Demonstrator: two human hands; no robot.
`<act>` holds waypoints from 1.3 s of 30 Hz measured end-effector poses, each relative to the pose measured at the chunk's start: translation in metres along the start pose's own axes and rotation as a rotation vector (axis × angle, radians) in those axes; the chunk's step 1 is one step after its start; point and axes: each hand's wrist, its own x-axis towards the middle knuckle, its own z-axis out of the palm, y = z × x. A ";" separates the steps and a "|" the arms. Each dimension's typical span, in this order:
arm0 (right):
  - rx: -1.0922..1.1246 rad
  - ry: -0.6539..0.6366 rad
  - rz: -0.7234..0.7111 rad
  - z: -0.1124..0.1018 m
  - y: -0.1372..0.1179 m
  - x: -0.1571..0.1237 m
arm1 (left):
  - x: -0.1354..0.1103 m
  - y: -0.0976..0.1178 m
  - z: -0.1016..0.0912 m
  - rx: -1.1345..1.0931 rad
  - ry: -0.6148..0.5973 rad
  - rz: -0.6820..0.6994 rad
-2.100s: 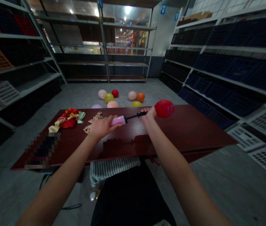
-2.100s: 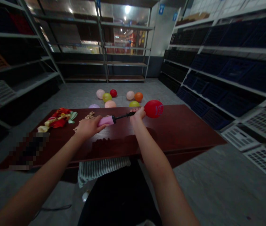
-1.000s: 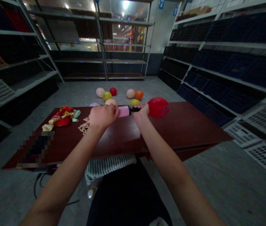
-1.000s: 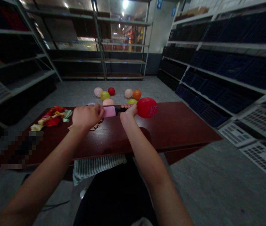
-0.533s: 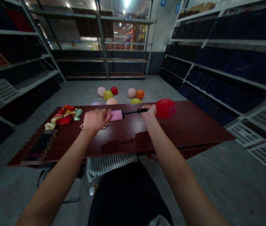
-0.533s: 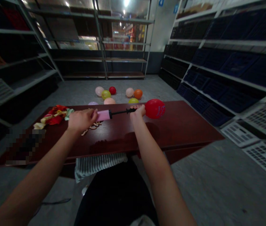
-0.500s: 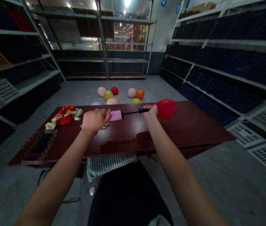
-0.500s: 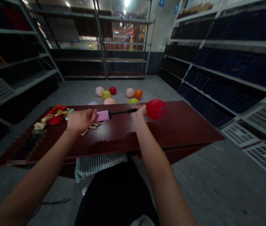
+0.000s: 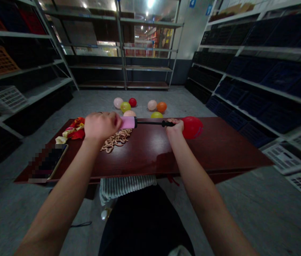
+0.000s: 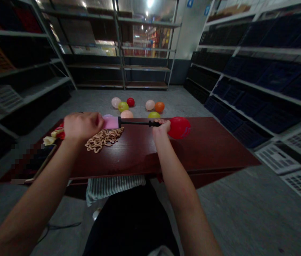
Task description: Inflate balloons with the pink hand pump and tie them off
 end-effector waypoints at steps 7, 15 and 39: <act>0.013 -0.018 0.053 -0.003 0.019 -0.016 | 0.002 0.045 -0.006 -0.063 -0.024 0.099; -0.027 -0.067 0.101 -0.005 0.032 -0.029 | -0.004 0.073 0.003 -0.131 -0.071 0.073; -0.073 -0.033 -0.011 -0.011 -0.017 0.005 | -0.023 0.006 0.022 -0.103 -0.127 0.015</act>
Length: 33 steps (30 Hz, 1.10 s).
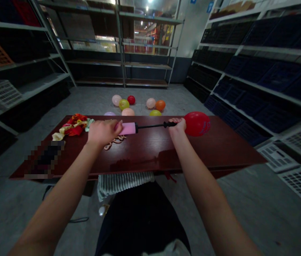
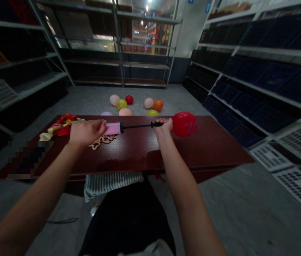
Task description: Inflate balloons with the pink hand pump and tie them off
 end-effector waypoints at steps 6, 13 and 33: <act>0.066 -0.012 -0.004 0.012 0.004 -0.015 | 0.011 -0.002 -0.036 0.000 0.097 -0.086; 0.108 -0.044 0.019 0.020 0.005 -0.033 | 0.010 0.007 -0.057 -0.051 0.145 -0.069; -0.001 -0.083 -0.020 0.026 0.041 -0.047 | 0.014 0.052 0.002 -0.100 -0.048 -0.081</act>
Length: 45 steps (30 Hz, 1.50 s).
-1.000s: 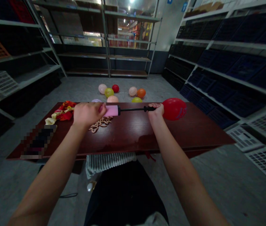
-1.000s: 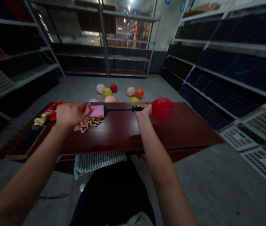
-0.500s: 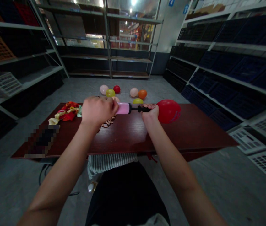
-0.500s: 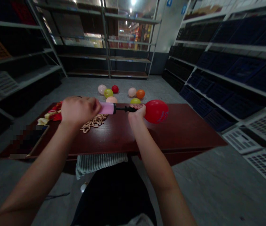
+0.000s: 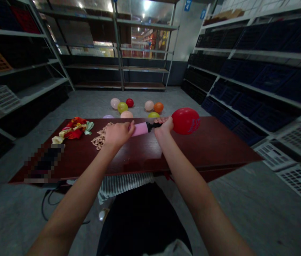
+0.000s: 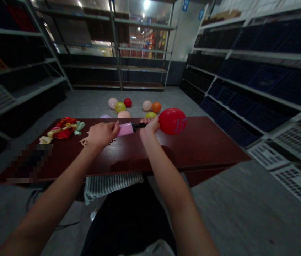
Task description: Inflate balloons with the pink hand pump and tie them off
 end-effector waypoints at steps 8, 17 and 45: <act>0.019 0.087 0.023 -0.021 -0.013 0.021 | -0.011 -0.027 0.010 0.032 -0.081 -0.008; 0.021 0.112 0.014 -0.039 -0.035 0.041 | -0.016 -0.053 0.005 0.106 -0.047 0.026; 0.015 0.038 0.097 -0.012 0.012 -0.001 | -0.006 0.006 -0.002 0.033 0.016 0.041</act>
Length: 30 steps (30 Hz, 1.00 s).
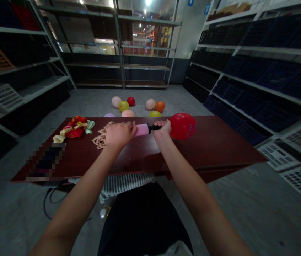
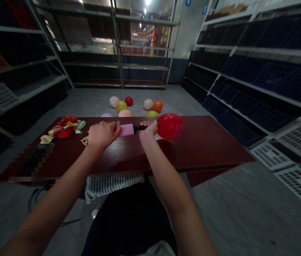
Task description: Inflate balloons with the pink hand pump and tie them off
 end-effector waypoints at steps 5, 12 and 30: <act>-0.002 -0.021 -0.029 0.005 0.001 0.002 | -0.003 -0.007 0.012 -0.015 -0.038 -0.050; -0.059 -0.011 -0.068 0.003 -0.014 0.015 | -0.008 -0.018 0.009 -0.012 -0.055 -0.072; -0.041 0.046 -0.079 -0.015 -0.040 0.028 | -0.019 -0.058 -0.015 0.091 0.067 -0.075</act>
